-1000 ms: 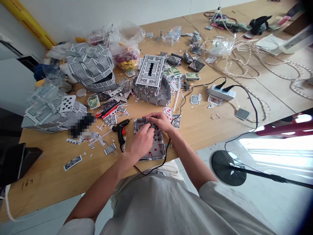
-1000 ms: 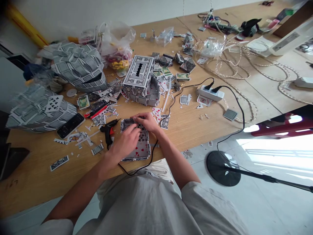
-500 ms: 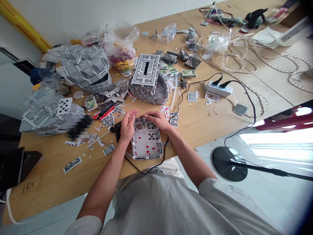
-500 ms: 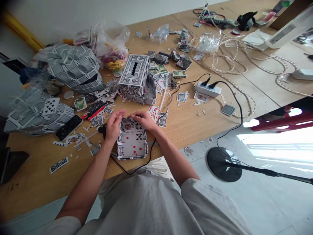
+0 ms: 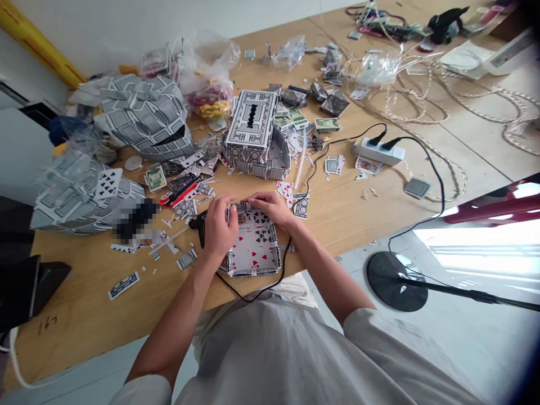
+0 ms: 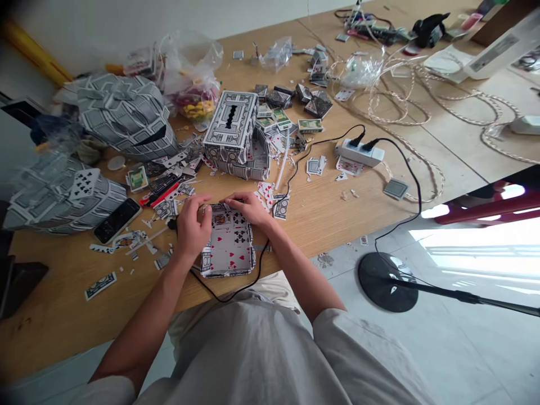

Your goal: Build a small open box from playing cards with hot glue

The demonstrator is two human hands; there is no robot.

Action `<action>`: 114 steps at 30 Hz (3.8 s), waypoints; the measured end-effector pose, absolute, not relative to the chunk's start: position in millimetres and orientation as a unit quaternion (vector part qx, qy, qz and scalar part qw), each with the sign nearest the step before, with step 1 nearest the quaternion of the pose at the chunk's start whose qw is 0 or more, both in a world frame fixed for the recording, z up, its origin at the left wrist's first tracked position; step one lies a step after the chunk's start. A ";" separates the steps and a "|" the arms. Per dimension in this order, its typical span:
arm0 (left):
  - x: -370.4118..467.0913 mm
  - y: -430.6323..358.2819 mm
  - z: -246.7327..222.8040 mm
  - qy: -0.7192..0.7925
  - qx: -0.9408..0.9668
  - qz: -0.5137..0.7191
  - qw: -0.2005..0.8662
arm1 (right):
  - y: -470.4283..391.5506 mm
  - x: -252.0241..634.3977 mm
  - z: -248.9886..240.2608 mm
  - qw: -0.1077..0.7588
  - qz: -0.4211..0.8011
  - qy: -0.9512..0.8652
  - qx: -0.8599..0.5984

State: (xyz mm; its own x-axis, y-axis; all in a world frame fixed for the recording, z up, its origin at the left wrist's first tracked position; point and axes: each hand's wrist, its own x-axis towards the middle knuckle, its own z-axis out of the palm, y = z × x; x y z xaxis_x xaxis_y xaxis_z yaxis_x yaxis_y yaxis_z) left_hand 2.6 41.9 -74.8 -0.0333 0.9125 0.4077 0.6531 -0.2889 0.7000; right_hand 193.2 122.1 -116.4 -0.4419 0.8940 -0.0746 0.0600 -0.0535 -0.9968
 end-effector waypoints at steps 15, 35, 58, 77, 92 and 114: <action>55.9 9.8 -75.6 0.547 0.833 -0.049 0.065 | 123.0 193.4 -118.8 0.358 0.628 -0.578 -0.379; 57.9 4.1 -80.6 0.566 0.823 -0.015 0.046 | 121.4 192.8 -115.9 0.349 0.614 -0.586 -0.397; 38.0 12.2 -63.7 0.558 0.825 0.029 0.085 | 119.8 189.6 -112.6 0.354 0.609 -0.580 -0.409; 0.1 51.7 -107.7 0.554 0.617 0.455 0.325 | 119.0 189.9 -109.5 0.350 0.602 -0.580 -0.422; 40.7 -9.5 -52.9 0.615 0.778 0.090 0.087 | 120.8 190.9 -114.2 0.349 0.615 -0.579 -0.407; 46.9 -1.6 -63.1 0.577 0.810 -0.023 0.102 | 120.4 191.6 -110.8 0.345 0.607 -0.584 -0.414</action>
State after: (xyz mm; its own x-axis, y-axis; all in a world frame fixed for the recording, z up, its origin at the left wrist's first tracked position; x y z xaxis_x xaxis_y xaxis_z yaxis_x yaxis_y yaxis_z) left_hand 46.9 -1.6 -63.1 0.3320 0.9305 -0.1544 0.9397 -0.3122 0.1394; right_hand 191.6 120.4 -110.8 -0.4199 0.9021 -0.0995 0.0646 -0.0796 -0.9947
